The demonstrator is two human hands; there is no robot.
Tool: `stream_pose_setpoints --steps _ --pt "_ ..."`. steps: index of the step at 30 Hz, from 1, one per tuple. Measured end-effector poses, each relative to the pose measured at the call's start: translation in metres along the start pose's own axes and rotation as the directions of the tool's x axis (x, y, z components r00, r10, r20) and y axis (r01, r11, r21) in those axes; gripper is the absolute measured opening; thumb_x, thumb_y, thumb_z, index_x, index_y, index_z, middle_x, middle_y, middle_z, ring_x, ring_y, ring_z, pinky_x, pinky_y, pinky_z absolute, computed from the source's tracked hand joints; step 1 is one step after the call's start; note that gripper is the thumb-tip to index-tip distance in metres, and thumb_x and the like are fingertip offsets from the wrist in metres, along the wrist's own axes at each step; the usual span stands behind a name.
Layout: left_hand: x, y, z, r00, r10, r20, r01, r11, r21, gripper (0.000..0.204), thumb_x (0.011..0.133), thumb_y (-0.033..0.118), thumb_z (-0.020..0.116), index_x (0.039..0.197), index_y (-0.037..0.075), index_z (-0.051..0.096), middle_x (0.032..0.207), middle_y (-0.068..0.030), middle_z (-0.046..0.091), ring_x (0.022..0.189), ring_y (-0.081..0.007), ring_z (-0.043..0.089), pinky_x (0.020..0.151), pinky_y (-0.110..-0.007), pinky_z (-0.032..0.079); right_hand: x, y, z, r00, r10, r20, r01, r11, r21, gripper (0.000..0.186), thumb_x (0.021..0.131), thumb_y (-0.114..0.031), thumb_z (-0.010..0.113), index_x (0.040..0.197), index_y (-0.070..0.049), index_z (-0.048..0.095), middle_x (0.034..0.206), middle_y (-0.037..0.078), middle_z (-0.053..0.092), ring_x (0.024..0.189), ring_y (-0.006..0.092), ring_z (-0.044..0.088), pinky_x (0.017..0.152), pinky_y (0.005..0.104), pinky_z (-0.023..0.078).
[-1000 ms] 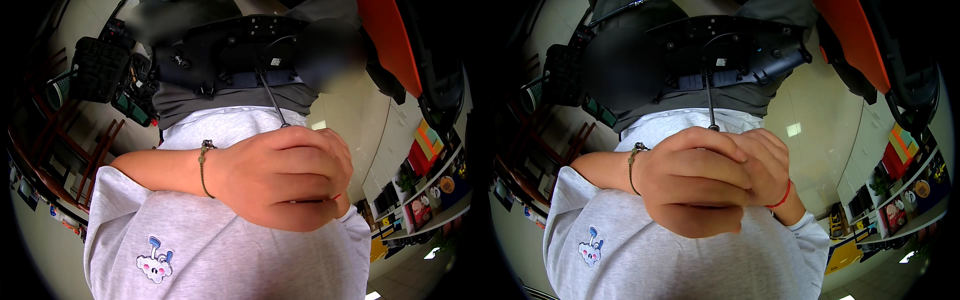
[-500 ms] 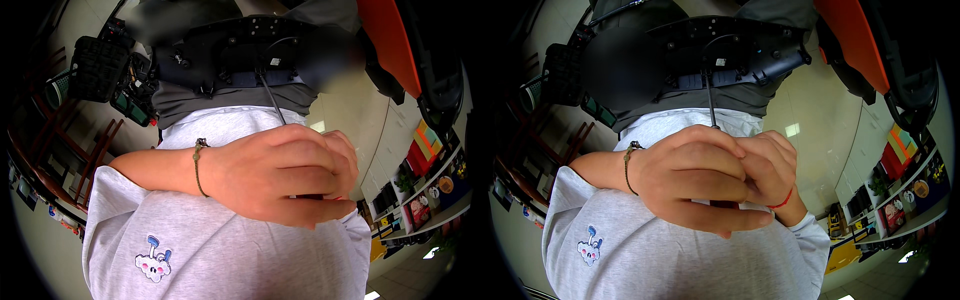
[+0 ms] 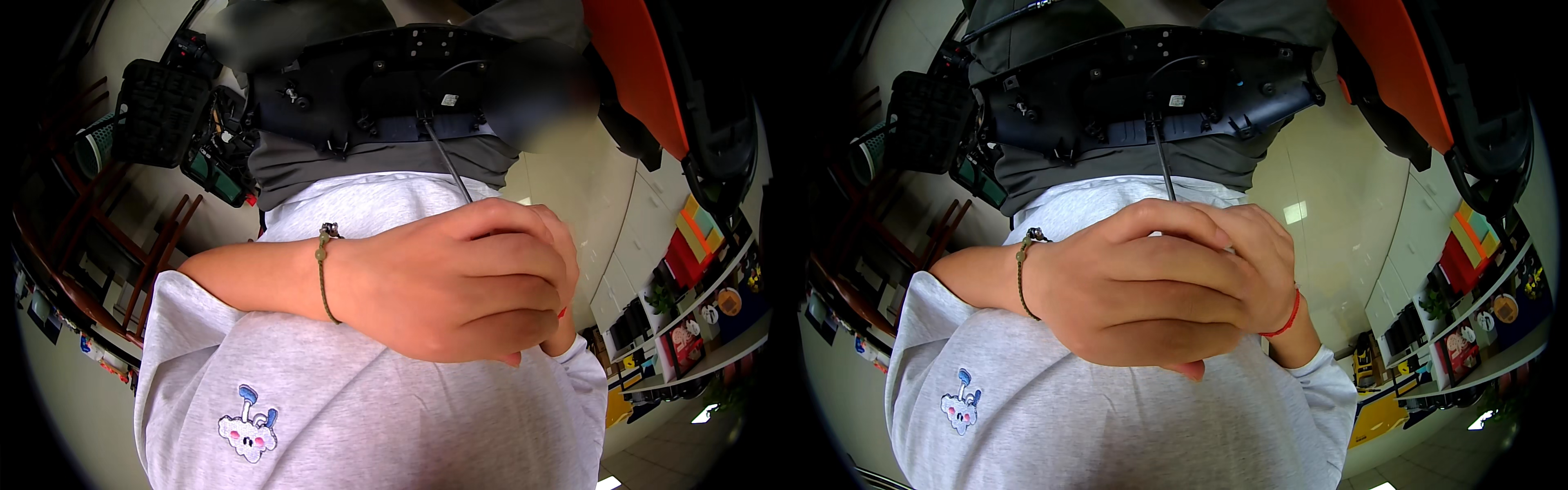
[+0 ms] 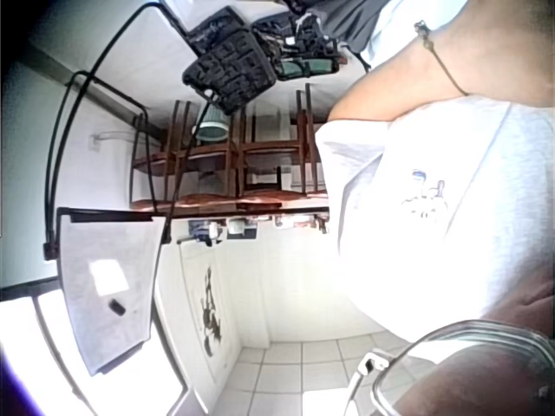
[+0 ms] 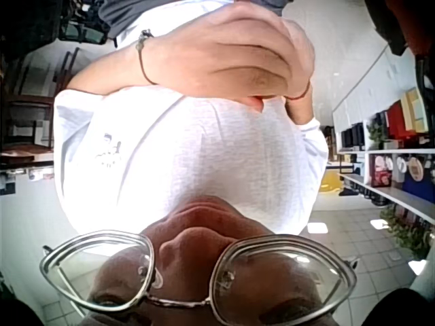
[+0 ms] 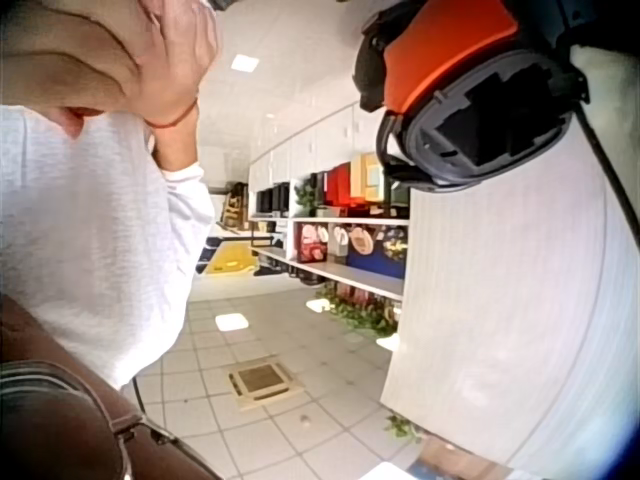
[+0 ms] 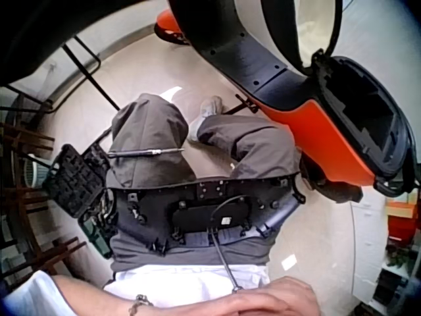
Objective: The person unscrews and removes components from a motorcycle dashboard panel using a screwdriver, then handles a smaller black electronic component and a wiring harness by hand.
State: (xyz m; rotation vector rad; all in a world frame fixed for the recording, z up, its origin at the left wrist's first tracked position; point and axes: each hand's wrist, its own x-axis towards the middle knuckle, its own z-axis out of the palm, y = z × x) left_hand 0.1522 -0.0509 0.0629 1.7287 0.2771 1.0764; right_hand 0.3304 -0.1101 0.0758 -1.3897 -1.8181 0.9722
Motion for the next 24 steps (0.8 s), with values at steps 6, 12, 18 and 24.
stream_pose_setpoints --steps 6,12,18,24 --pt "0.001 -0.004 -0.003 0.999 0.003 0.036 -0.004 1.0 0.01 0.033 0.077 0.031 0.074 0.096 0.004 0.07 0.107 -0.0068 0.066 0.11 -0.0267 0.06 0.096 -0.045 0.048 -0.004 0.003 -0.006 0.999 -0.033 0.041 0.036 0.996 -0.085 0.022 0.087 -0.017 0.065 0.093 0.004 0.066 0.084 0.014 0.067 0.067 0.0301 0.066 0.06 0.0383 0.052" --pt "-0.003 -0.006 -0.009 0.996 -0.057 0.07 0.055 0.998 0.022 0.04 0.094 0.041 0.066 0.105 0.004 0.074 0.115 -0.0117 0.069 0.105 -0.0279 0.065 0.092 -0.043 0.05 -0.001 0.003 0.0 0.999 -0.054 -0.001 0.053 0.988 -0.146 0.022 0.087 -0.019 0.07 0.098 -0.001 0.065 0.087 0.009 0.07 0.067 0.0242 0.066 0.059 0.0344 0.049" --pt "-0.028 -0.007 -0.048 0.958 -0.266 0.107 0.26 0.963 0.07 0.027 0.094 0.025 0.067 0.109 0.003 0.07 0.114 -0.0138 0.069 0.095 -0.0262 0.066 0.087 -0.04 0.051 0.007 0.003 0.01 0.995 -0.047 -0.09 0.05 0.998 0.033 0.045 0.072 -0.026 0.089 0.103 -0.01 0.06 0.096 0.008 0.074 0.066 0.02 0.066 0.057 0.0299 0.048" --pt "-0.071 -0.012 -0.121 0.841 -0.481 -0.248 0.521 0.598 0.609 0.019 0.085 -0.009 0.068 0.102 -0.002 0.07 0.101 -0.0111 0.066 0.093 -0.0223 0.065 0.08 -0.031 0.051 0.004 0.006 0.007 0.984 -0.173 0.053 0.166 0.98 0.114 0.041 0.074 -0.019 0.087 0.107 -0.009 0.065 0.106 0.011 0.074 0.06 0.0173 0.064 0.052 0.0269 0.046"
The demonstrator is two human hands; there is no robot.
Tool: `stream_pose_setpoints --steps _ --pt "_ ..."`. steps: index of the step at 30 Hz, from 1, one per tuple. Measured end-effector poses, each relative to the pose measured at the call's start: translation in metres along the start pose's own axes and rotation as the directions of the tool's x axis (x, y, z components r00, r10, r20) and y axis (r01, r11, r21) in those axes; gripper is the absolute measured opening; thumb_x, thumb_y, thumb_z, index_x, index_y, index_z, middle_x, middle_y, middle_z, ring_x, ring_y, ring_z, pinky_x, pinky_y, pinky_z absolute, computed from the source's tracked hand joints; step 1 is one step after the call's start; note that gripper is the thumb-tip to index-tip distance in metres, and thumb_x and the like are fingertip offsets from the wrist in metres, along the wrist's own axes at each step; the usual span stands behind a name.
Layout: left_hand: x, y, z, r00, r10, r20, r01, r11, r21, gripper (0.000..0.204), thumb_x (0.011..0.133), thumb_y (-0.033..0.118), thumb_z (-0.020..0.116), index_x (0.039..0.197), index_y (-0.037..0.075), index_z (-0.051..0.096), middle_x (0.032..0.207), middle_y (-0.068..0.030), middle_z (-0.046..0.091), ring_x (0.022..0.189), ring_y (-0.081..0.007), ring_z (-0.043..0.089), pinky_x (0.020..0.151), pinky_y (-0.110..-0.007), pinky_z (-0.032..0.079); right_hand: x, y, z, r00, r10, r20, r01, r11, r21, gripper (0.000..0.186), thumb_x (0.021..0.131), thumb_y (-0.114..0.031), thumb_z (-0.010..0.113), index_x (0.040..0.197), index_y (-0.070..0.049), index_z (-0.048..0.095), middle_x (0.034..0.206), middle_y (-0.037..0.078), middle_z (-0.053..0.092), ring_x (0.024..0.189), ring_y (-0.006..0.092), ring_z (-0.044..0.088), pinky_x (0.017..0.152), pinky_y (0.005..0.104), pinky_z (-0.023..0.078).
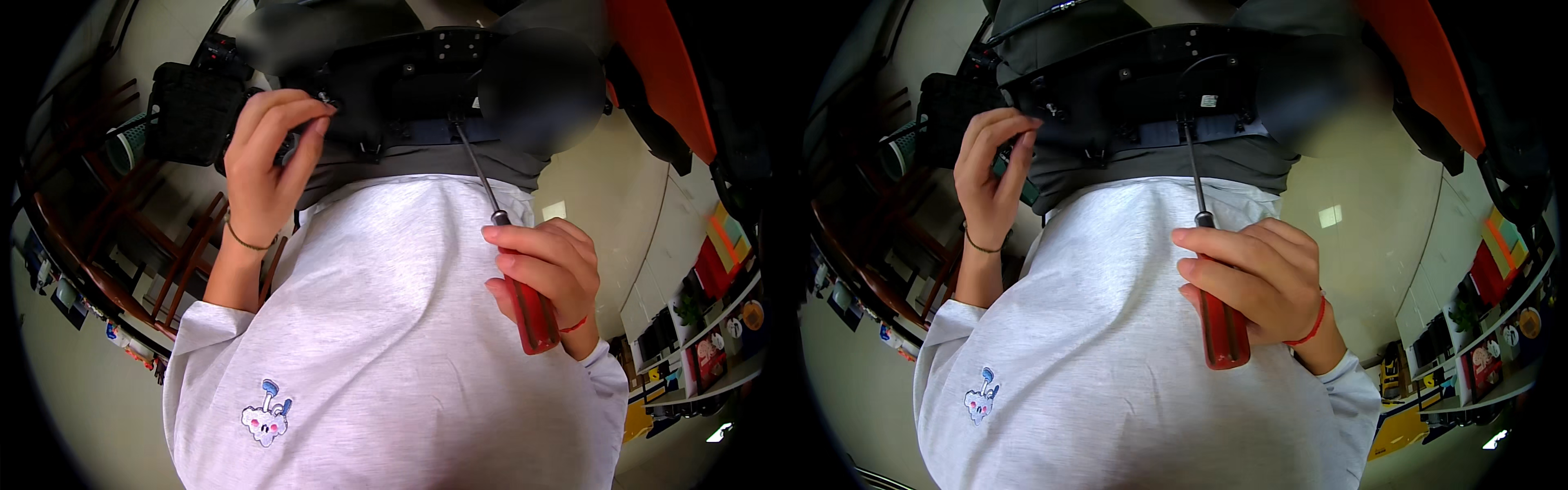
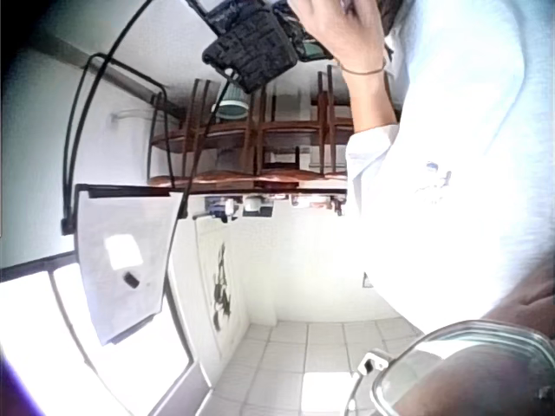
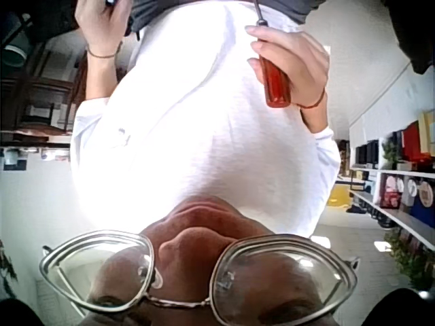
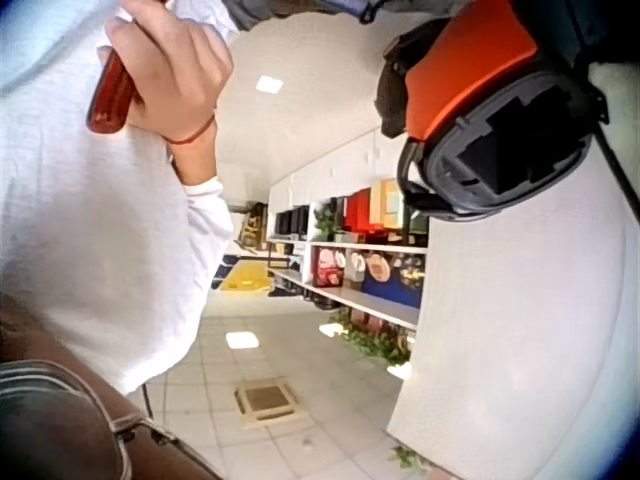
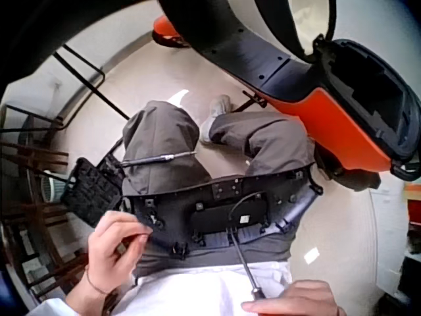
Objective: The person unscrews and removes components from a motorcycle dashboard panel using a screwdriver, then handles a smaller black electronic component and a wiring harness by hand.
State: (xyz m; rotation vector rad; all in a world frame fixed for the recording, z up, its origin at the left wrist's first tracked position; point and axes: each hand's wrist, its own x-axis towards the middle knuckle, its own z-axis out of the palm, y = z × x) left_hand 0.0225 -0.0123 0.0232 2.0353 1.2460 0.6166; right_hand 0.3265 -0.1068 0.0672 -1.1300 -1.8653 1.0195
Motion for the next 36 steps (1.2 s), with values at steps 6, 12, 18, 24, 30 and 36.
stream_pose_setpoints --steps 6,12,18,24,30,36 --pt "-0.006 -0.024 -0.014 0.995 -0.073 0.067 0.045 0.936 0.349 0.023 0.081 -0.003 0.075 0.102 0.005 0.072 0.103 -0.0083 0.065 0.094 -0.025 0.061 0.081 -0.034 0.049 0.012 -0.016 -0.01 0.999 0.04 -0.012 -0.04 0.999 -0.029 0.037 0.072 -0.006 0.083 0.104 -0.008 0.066 0.104 0.008 0.074 0.055 0.016 0.061 0.052 0.0267 0.045" --pt "-0.002 -0.031 0.002 0.997 -0.059 0.059 0.028 0.902 0.432 0.023 0.079 0.003 0.077 0.101 0.008 0.071 0.102 -0.0067 0.066 0.097 -0.0275 0.06 0.085 -0.038 0.049 0.013 -0.017 -0.007 0.999 0.031 -0.007 -0.031 0.999 -0.041 0.034 0.072 -0.008 0.083 0.102 -0.009 0.067 0.101 0.007 0.074 0.054 0.0149 0.059 0.053 0.0259 0.044" --pt "-0.001 -0.034 0.006 0.994 -0.081 0.08 0.029 0.86 0.51 0.021 0.079 0.007 0.077 0.099 0.009 0.07 0.1 -0.0058 0.065 0.097 -0.0289 0.059 0.086 -0.039 0.048 0.007 -0.024 -0.016 0.998 -0.014 -0.056 0.016 0.999 0.034 0.037 0.071 -0.008 0.083 0.104 -0.01 0.067 0.098 0.007 0.075 0.055 0.0139 0.059 0.055 0.0264 0.044" --pt "0.003 -0.034 0.01 0.992 -0.077 0.099 0.014 0.854 0.52 0.02 0.079 0.007 0.076 0.097 0.009 0.068 0.095 -0.0062 0.062 0.092 -0.0295 0.056 0.084 -0.04 0.047 0.007 -0.022 -0.013 0.996 0.001 -0.091 0.002 0.999 0.033 0.032 0.074 -0.01 0.08 0.104 -0.011 0.066 0.098 0.007 0.075 0.055 0.0128 0.058 0.056 0.0262 0.044" --pt "0.001 -0.039 0.01 0.992 -0.089 0.09 0.028 0.847 0.531 0.02 0.077 0.008 0.075 0.094 0.009 0.065 0.097 -0.0048 0.062 0.092 -0.0285 0.056 0.083 -0.04 0.046 0.01 -0.022 -0.005 0.99 0.016 -0.137 -0.001 0.994 0.107 0.028 0.079 -0.012 0.079 0.103 -0.012 0.066 0.098 0.007 0.076 0.054 0.0133 0.059 0.055 0.0254 0.046" --pt "-0.006 -0.016 -0.003 0.938 -0.321 0.128 0.338 0.93 -0.144 0.02 0.083 -0.001 0.069 0.1 0.005 0.061 0.097 -0.0052 0.064 0.085 -0.0172 0.062 0.079 -0.03 0.05 0.008 -0.018 0.0 0.979 0.053 -0.197 0.022 0.934 0.357 0.028 0.078 -0.012 0.08 0.101 -0.009 0.063 0.102 0.017 0.075 0.059 0.015 0.063 0.056 0.0263 0.047"
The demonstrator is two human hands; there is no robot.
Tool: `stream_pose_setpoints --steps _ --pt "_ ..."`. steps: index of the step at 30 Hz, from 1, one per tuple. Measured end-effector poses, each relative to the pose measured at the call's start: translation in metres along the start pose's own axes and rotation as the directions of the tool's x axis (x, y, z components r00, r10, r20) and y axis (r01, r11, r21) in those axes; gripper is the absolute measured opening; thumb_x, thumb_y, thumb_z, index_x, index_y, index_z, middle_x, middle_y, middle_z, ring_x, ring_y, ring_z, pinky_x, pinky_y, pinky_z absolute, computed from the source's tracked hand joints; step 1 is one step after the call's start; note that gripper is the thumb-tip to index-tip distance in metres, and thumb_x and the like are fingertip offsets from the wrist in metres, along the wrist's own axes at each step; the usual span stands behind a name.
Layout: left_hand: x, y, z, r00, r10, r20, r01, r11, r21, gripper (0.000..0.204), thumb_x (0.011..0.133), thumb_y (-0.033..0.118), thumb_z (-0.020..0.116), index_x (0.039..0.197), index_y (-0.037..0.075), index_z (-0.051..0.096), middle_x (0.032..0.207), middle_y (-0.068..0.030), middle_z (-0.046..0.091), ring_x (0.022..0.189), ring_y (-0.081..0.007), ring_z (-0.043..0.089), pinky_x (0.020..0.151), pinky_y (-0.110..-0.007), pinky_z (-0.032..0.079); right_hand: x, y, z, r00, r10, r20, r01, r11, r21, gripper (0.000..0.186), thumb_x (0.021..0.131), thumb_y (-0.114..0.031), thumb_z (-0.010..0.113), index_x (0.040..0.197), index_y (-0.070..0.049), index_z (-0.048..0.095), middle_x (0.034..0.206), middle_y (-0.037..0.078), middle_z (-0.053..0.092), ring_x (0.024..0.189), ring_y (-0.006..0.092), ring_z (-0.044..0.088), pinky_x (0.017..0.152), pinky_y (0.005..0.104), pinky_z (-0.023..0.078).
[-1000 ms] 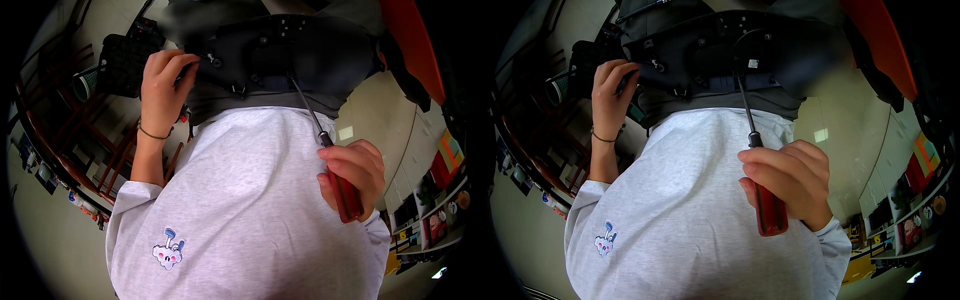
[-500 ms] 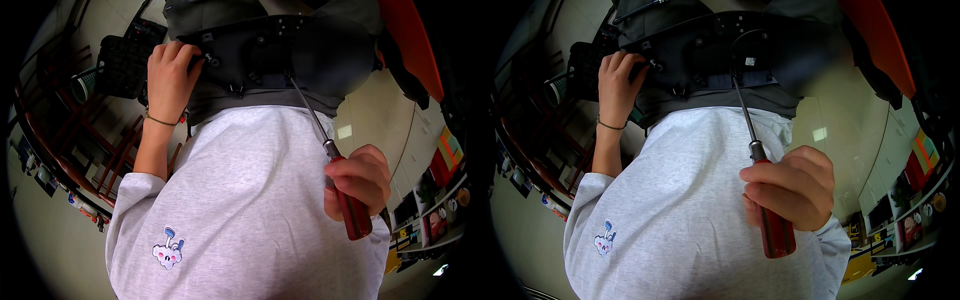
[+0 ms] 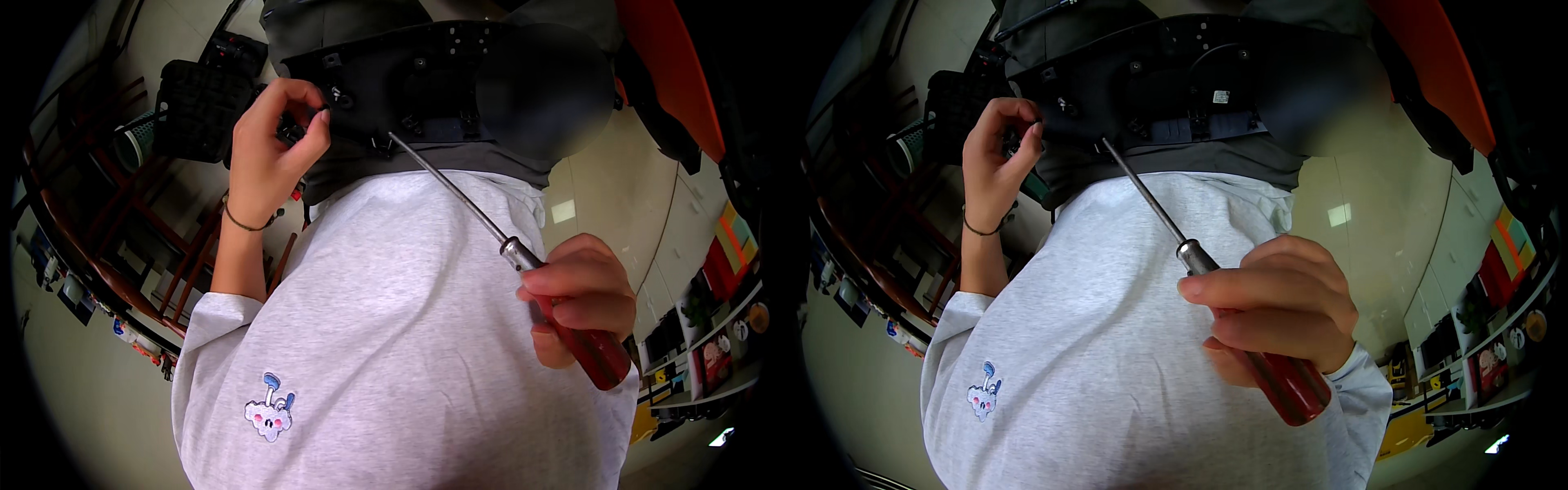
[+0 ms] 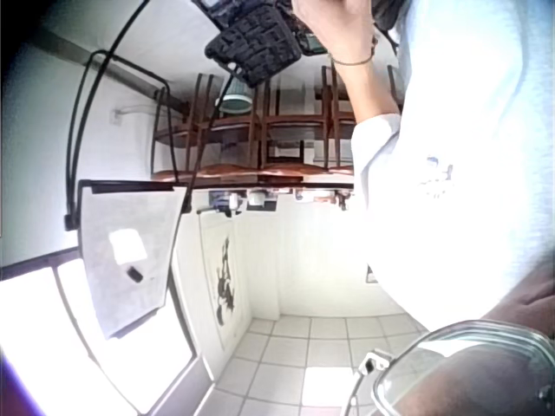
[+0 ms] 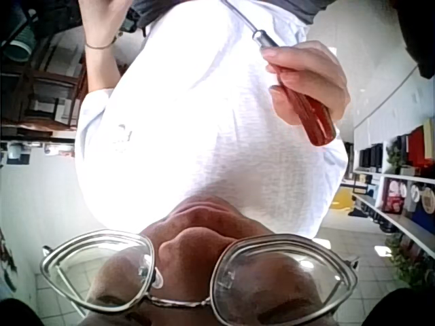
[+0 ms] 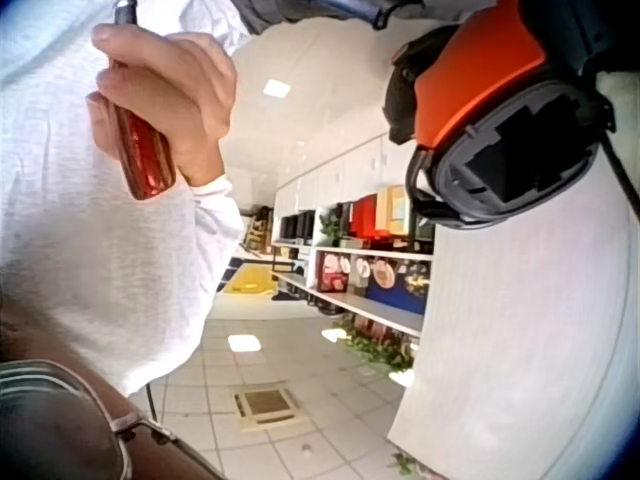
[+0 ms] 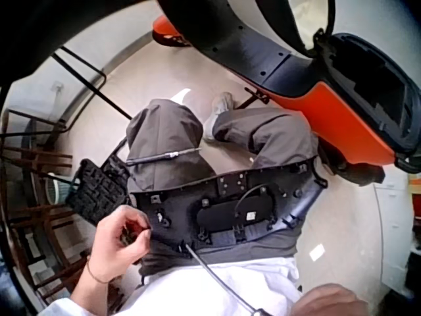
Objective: The person unscrews and removes components from a motorcycle dashboard panel using a screwdriver, then handles a smaller black electronic component and a wiring harness by hand.
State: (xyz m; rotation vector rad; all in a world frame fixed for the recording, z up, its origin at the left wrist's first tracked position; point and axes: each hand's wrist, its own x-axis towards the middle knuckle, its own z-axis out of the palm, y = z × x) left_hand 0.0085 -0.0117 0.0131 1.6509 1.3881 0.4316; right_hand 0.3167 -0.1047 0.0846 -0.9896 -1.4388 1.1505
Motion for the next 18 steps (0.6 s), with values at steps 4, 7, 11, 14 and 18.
stream_pose_setpoints --steps 4,7,11,14,18 --pt "-0.002 0.003 0.001 0.969 -0.04 0.243 0.175 0.805 -0.567 0.015 0.092 -0.004 0.063 0.105 0.002 0.058 0.103 -0.0061 0.064 0.093 -0.0117 0.063 0.08 -0.026 0.052 -0.004 0.0 -0.005 0.996 0.01 -0.088 0.007 0.983 0.186 0.032 0.084 -0.016 0.077 0.107 -0.01 0.056 0.105 0.02 0.069 0.061 0.0158 0.064 0.064 0.0286 0.046" --pt "-0.008 0.004 0.008 0.952 -0.104 0.287 0.274 0.705 -0.654 0.014 0.093 -0.003 0.064 0.105 0.001 0.059 0.102 -0.0069 0.065 0.092 -0.0116 0.066 0.08 -0.024 0.054 -0.005 -0.007 -0.01 0.984 0.117 -0.135 -0.083 0.969 0.235 0.031 0.092 -0.026 0.074 0.109 -0.013 0.052 0.102 0.013 0.062 0.058 0.0169 0.059 0.071 0.0301 0.044" --pt "-0.012 0.001 0.01 0.924 -0.078 0.373 0.33 0.655 -0.68 0.013 0.094 -0.003 0.064 0.106 0.001 0.059 0.102 -0.0091 0.065 0.091 -0.0133 0.067 0.08 -0.026 0.055 -0.011 -0.01 -0.02 0.952 0.251 -0.176 -0.179 0.92 0.348 0.026 0.095 -0.022 0.072 0.111 -0.014 0.054 0.105 0.011 0.061 0.068 0.0188 0.06 0.07 0.0326 0.046" --pt "-0.014 0.001 0.011 0.904 -0.087 0.418 0.376 0.627 -0.682 0.013 0.094 -0.003 0.064 0.105 0.001 0.058 0.102 -0.0123 0.064 0.087 -0.015 0.067 0.079 -0.028 0.056 -0.014 -0.01 -0.018 0.948 0.241 -0.208 -0.16 0.925 0.344 0.026 0.095 -0.023 0.071 0.112 -0.014 0.054 0.106 0.011 0.061 0.067 0.0187 0.059 0.07 0.0316 0.046" --pt "-0.018 -0.002 0.012 0.895 -0.094 0.436 0.408 0.568 -0.715 0.013 0.095 -0.002 0.064 0.107 0.0 0.06 0.101 -0.0101 0.066 0.088 -0.015 0.068 0.081 -0.028 0.055 -0.014 -0.01 -0.017 0.949 0.246 -0.197 -0.161 0.915 0.371 0.026 0.095 -0.023 0.071 0.112 -0.013 0.054 0.107 0.011 0.06 0.066 0.0182 0.057 0.069 0.0308 0.045"
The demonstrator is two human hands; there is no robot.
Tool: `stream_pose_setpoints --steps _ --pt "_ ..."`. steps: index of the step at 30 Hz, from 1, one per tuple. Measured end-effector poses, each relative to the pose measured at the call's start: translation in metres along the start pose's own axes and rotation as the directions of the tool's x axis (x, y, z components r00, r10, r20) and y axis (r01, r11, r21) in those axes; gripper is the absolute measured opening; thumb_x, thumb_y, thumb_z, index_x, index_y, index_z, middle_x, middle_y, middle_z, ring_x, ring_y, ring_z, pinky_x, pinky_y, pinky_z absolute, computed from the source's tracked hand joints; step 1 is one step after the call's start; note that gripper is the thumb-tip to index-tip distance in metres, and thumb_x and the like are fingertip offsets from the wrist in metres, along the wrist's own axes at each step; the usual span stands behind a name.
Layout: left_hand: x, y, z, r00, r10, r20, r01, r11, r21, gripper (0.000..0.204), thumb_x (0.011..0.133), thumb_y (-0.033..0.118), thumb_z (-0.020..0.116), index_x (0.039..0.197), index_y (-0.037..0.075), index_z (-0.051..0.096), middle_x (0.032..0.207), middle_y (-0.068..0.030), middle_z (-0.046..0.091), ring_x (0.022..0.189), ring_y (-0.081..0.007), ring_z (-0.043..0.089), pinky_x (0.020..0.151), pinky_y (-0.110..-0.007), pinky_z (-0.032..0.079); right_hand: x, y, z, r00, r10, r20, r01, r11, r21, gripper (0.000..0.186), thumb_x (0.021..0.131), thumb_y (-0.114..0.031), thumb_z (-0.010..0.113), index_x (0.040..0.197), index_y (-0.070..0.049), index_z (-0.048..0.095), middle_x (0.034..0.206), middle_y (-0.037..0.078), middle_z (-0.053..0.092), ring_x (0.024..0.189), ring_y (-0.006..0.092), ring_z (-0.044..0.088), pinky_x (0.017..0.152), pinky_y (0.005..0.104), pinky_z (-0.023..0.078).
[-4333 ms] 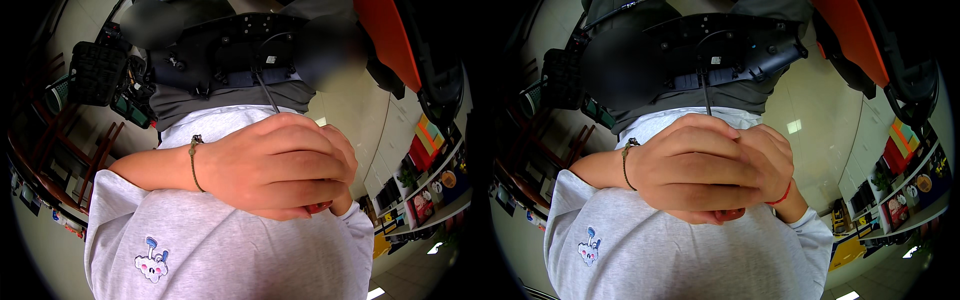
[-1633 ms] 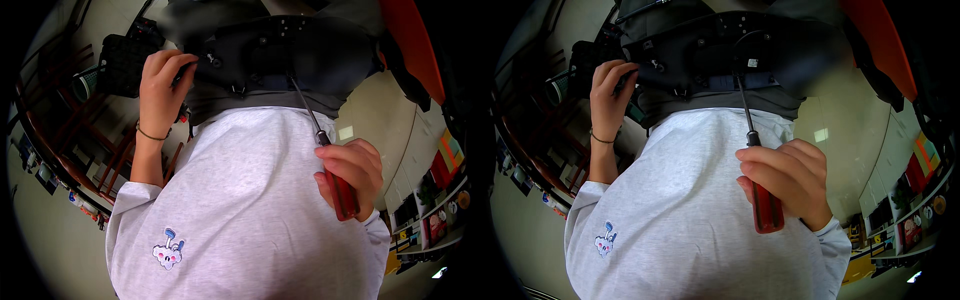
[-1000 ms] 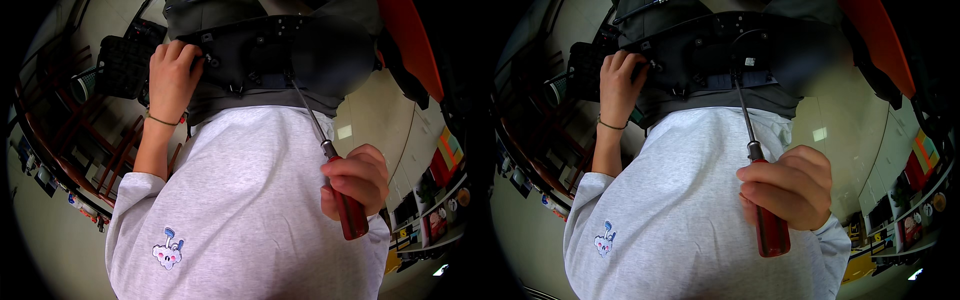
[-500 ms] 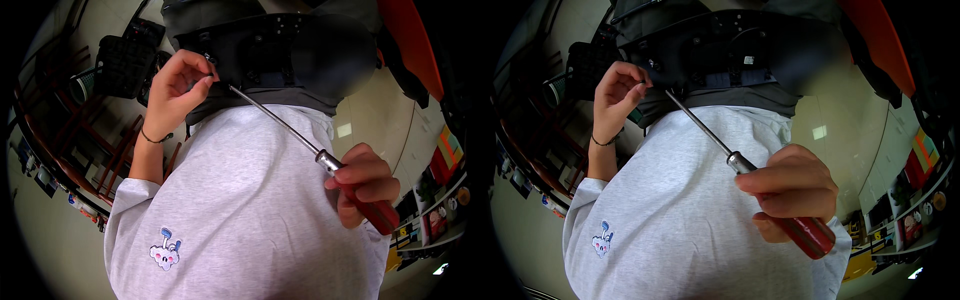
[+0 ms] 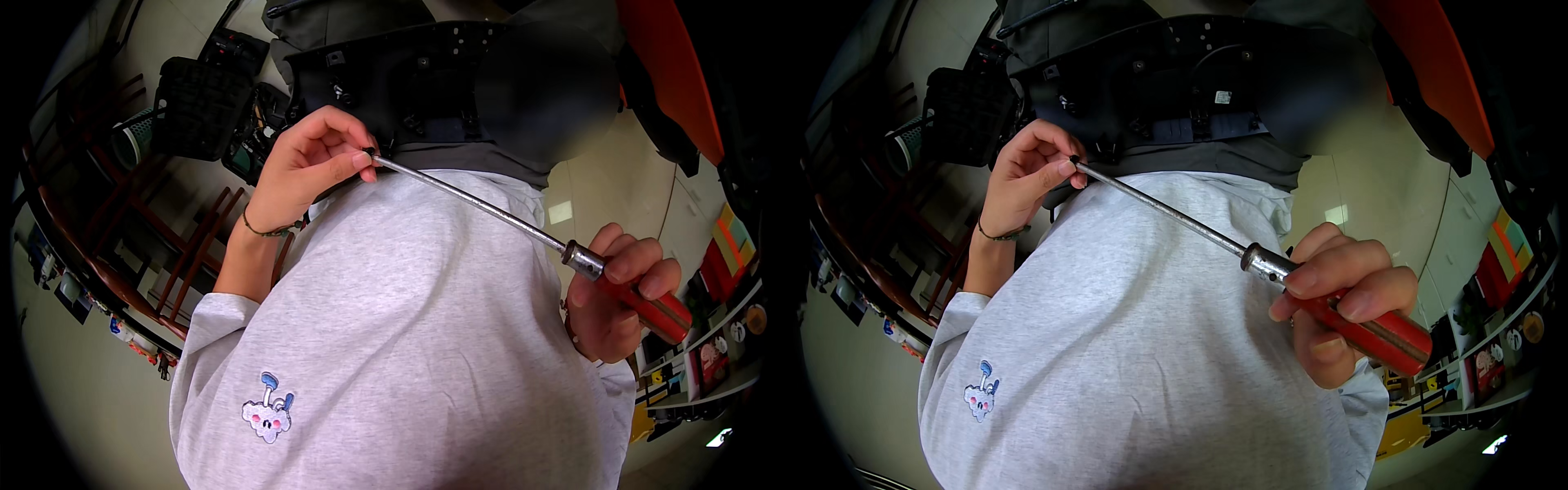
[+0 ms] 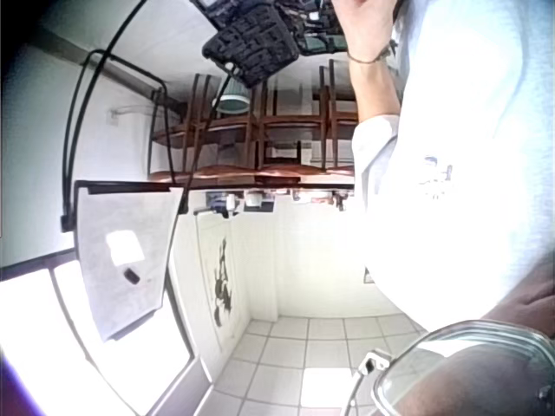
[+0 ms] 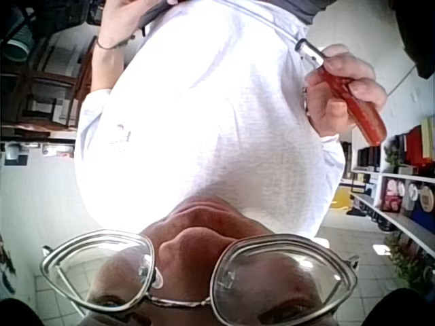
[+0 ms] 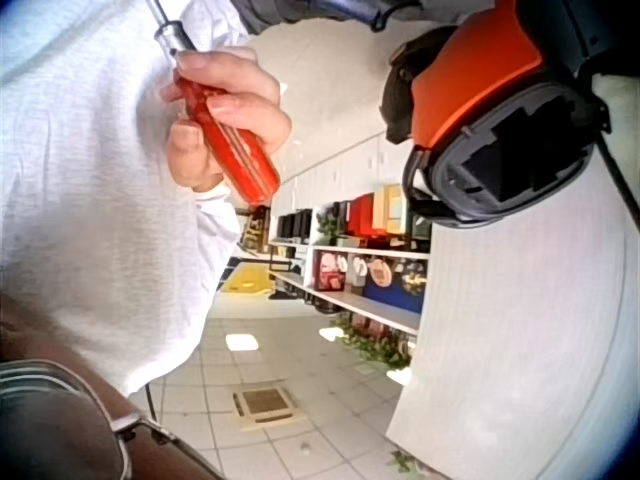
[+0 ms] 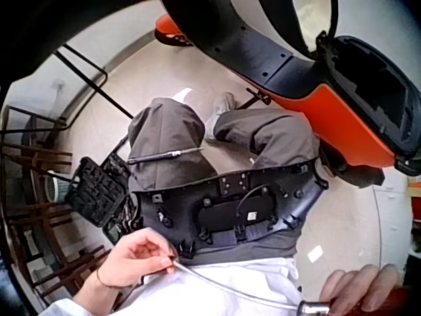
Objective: The person unscrews and removes components from a motorcycle dashboard panel using a screwdriver, then handles a smaller black electronic component and a wiring harness by hand.
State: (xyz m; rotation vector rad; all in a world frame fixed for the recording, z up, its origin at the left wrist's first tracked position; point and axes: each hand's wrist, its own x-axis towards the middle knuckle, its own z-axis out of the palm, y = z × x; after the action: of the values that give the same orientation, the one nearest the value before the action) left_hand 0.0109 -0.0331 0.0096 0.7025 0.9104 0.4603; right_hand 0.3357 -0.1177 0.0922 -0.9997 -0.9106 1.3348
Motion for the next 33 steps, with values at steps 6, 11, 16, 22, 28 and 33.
stream_pose_setpoints --steps 6,11,16,22,28,33 --pt "0.0 -0.003 -0.002 1.0 -0.001 0.023 0.002 0.999 -0.048 0.013 0.095 -0.001 0.065 0.107 0.0 0.061 0.1 -0.0096 0.067 0.089 -0.0149 0.069 0.082 -0.027 0.055 0.001 0.0 0.001 1.0 -0.027 -0.002 0.027 1.0 0.011 0.026 0.094 -0.023 0.071 0.112 -0.013 0.054 0.107 0.011 0.06 0.065 0.0175 0.055 0.068 0.0308 0.044" --pt "0.0 -0.004 -0.002 1.0 0.018 0.023 -0.016 0.996 -0.093 0.013 0.095 -0.003 0.064 0.107 0.001 0.061 0.1 -0.0102 0.067 0.087 -0.0155 0.069 0.082 -0.028 0.056 0.003 0.0 0.003 1.0 -0.029 -0.003 0.029 0.999 0.04 0.026 0.094 -0.023 0.071 0.112 -0.013 0.054 0.107 0.011 0.06 0.066 0.0173 0.055 0.069 0.0312 0.043" --pt "0.002 -0.008 0.0 0.999 0.041 0.003 -0.039 0.983 -0.18 0.015 0.094 -0.004 0.065 0.108 0.001 0.06 0.101 -0.0111 0.067 0.089 -0.0162 0.069 0.083 -0.028 0.056 0.002 -0.001 0.003 1.0 0.0 -0.014 0.0 1.0 0.025 0.025 0.095 -0.022 0.07 0.112 -0.013 0.055 0.108 0.011 0.06 0.068 0.0171 0.056 0.07 0.0312 0.043" --pt "0.002 -0.015 0.003 0.999 0.043 -0.032 -0.049 0.975 -0.215 0.016 0.093 -0.005 0.066 0.107 0.001 0.06 0.105 -0.0116 0.065 0.089 -0.0168 0.069 0.085 -0.029 0.057 0.003 -0.001 0.001 1.0 -0.005 -0.02 0.005 1.0 0.01 0.025 0.095 -0.023 0.07 0.113 -0.013 0.055 0.109 0.012 0.06 0.066 0.0167 0.057 0.071 0.0312 0.043" --pt "0.001 -0.021 0.004 0.997 0.07 -0.027 -0.075 0.946 -0.316 0.016 0.093 -0.002 0.067 0.106 0.003 0.06 0.105 -0.011 0.064 0.09 -0.016 0.068 0.087 -0.03 0.056 0.001 -0.005 0.003 0.999 0.042 -0.029 -0.042 0.999 -0.007 0.032 0.094 -0.028 0.072 0.115 -0.012 0.053 0.11 0.012 0.06 0.065 0.0164 0.057 0.066 0.0286 0.046" --pt "0.006 -0.028 0.017 1.0 0.006 0.024 0.012 0.748 -0.664 0.012 0.096 0.005 0.066 0.107 0.005 0.062 0.103 -0.0086 0.063 0.089 -0.0136 0.065 0.086 -0.031 0.053 0.001 0.001 0.004 0.986 -0.141 0.091 0.146 0.988 -0.046 0.035 0.093 -0.025 0.074 0.115 -0.013 0.05 0.11 0.013 0.061 0.066 0.0173 0.061 0.062 0.0264 0.048"
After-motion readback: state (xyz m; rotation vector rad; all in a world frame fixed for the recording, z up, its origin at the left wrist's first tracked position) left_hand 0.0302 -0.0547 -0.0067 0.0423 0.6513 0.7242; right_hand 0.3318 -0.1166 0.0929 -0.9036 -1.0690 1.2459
